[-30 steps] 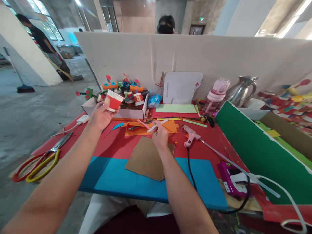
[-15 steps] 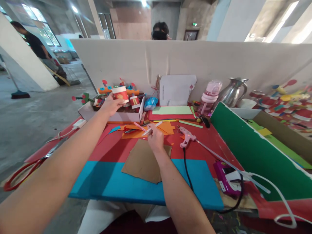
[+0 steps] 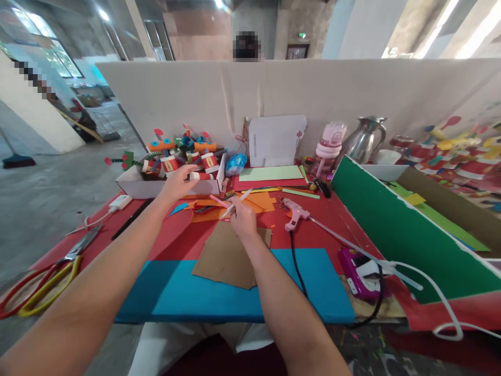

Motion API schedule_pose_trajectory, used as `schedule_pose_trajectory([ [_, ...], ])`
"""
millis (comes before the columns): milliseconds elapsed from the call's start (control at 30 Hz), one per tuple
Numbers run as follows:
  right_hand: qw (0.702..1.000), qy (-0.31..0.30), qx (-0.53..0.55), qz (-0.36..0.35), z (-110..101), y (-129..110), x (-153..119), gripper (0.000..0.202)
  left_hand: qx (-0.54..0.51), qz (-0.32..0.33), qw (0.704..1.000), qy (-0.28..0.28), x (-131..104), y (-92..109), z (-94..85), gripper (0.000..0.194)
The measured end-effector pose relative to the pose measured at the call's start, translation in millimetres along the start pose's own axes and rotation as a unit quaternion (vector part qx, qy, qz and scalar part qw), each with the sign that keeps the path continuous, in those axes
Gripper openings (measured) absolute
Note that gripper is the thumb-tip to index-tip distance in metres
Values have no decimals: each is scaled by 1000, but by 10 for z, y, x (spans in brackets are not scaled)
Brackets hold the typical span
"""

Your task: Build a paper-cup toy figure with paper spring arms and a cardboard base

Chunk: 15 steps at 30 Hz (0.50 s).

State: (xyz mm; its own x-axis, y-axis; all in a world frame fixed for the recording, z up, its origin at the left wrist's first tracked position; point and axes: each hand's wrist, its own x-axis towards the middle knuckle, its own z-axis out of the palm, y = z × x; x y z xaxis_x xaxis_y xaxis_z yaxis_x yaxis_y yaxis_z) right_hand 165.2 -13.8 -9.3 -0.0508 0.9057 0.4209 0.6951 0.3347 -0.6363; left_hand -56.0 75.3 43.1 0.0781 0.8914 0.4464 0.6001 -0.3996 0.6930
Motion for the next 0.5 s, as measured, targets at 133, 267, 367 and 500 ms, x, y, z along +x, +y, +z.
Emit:
schedule_pose_trajectory([
  [133, 1000, 0, -3, -4, 3, 3, 3, 35, -44, 17, 996, 72, -296, 214, 80, 26],
  [267, 1000, 0, -6, -14, 3, -9, -6, 42, -96, 22, 995, -23, -649, 426, 277, 26],
  [367, 1000, -5, -5, -25, -7, -42, -19, 44, -106, 53, 987, -113, -807, 551, 398, 21],
  [500, 998, -42, 6, -43, -15, -103, -33, 49, -114, 67, 978, -161, -854, 622, 492, 14],
])
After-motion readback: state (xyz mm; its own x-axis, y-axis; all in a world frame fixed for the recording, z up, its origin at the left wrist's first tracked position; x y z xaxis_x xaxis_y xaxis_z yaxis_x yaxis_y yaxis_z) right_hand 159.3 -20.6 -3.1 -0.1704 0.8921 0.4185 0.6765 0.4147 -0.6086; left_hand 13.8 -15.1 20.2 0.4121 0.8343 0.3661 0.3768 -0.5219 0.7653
